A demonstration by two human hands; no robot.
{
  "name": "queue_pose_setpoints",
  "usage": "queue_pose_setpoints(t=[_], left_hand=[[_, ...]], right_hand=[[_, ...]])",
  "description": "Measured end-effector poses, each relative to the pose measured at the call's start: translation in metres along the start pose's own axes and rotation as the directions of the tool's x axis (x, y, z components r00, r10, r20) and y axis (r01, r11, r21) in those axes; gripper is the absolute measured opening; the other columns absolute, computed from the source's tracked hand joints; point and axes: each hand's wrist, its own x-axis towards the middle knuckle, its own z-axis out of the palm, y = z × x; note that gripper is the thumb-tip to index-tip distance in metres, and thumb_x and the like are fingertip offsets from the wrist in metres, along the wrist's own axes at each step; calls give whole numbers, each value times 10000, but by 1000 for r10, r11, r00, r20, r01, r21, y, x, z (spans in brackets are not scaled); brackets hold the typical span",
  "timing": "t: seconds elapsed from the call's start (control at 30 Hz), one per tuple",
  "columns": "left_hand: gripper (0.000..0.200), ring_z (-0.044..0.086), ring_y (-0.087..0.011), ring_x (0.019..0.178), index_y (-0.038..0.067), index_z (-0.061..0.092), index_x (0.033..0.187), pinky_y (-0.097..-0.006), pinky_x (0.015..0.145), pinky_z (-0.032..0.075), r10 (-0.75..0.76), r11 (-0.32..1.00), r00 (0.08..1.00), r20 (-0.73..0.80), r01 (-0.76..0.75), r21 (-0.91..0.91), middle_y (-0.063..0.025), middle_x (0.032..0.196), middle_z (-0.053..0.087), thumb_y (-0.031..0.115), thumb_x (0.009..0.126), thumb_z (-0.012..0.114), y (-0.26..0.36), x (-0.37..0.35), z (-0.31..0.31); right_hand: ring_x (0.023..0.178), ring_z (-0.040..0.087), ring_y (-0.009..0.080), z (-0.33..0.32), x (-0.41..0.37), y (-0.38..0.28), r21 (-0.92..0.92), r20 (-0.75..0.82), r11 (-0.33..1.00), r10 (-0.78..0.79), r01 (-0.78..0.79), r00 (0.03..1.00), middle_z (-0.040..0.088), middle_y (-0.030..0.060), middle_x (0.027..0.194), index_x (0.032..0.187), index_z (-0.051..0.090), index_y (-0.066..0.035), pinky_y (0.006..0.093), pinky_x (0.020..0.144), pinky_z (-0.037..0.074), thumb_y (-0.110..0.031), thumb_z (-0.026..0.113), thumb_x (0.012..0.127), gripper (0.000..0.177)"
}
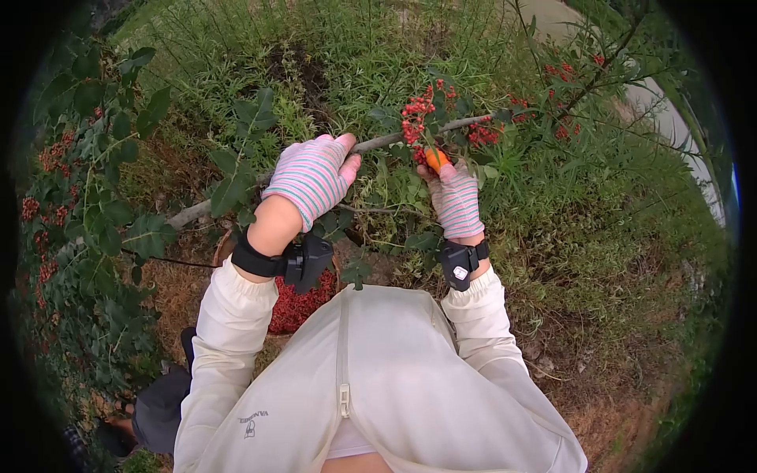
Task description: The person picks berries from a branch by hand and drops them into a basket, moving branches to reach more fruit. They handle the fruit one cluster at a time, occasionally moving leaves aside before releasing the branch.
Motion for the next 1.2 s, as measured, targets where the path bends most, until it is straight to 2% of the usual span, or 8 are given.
queue_pose_setpoints(t=[0.33,0.37,0.43,0.47,0.6,0.73,0.9,1.2], left_hand=[[209,582,-331,744,72,574,923,-433,692,448,-12,1000,999,-42,12,2,-141,748,585,254,860,492,7,2,3],[200,581,-330,738,72,575,910,-431,690,445,-18,1000,999,-36,18,1,-139,744,584,249,858,496,7,1,2],[199,582,-328,738,75,570,911,-434,692,442,-10,1000,998,-59,11,15,-135,739,583,253,857,499,1,2,3],[198,583,-327,737,78,566,913,-437,694,439,-5,1000,997,-74,7,22,-131,734,582,256,855,501,-1,0,5],[242,574,-325,798,69,563,994,-437,751,435,-52,998,998,-43,53,25,-143,838,592,233,816,551,-2,0,4],[498,514,-342,1008,17,518,1147,-436,910,383,254,942,747,-614,-335,-18,-174,1135,530,218,713,657,6,-23,-13],[637,546,-329,1029,-33,470,1219,-341,888,432,144,699,969,199,42,-714,-208,1143,547,340,742,671,9,-94,-14],[113,575,-333,703,67,612,853,-419,631,448,-280,956,959,-44,282,82,-132,735,600,98,745,610,-58,-187,34]], right_hand=[[898,534,222,42,17,11,-74,-372,989,89,-125,924,530,167,1019,1108,457,67,349,762,526,-42,481,885,249],[886,534,224,-1,28,36,-494,-202,869,-126,10,971,529,162,1027,1110,458,59,352,761,520,-55,499,879,261],[889,538,231,11,23,30,-406,-135,913,-101,38,986,525,154,1042,1118,460,46,355,774,513,-81,529,864,293],[903,541,237,23,3,17,107,-222,988,130,-109,966,523,152,1051,1125,461,41,356,789,511,-94,541,856,312],[929,556,235,35,-50,-26,201,-18,966,170,-163,985,517,126,1067,1184,416,57,311,789,511,-200,690,753,572],[940,564,204,71,-87,-56,140,99,963,219,-232,971,516,95,1061,1234,373,52,285,755,506,-320,794,651,809],[903,570,155,109,-106,-49,-122,130,896,441,-427,888,504,95,1071,1239,372,61,248,751,508,-461,735,688,841],[846,574,116,114,-139,51,-393,353,635,772,-665,528,541,90,1001,1224,427,18,239,738,515,-402,687,746,688]])
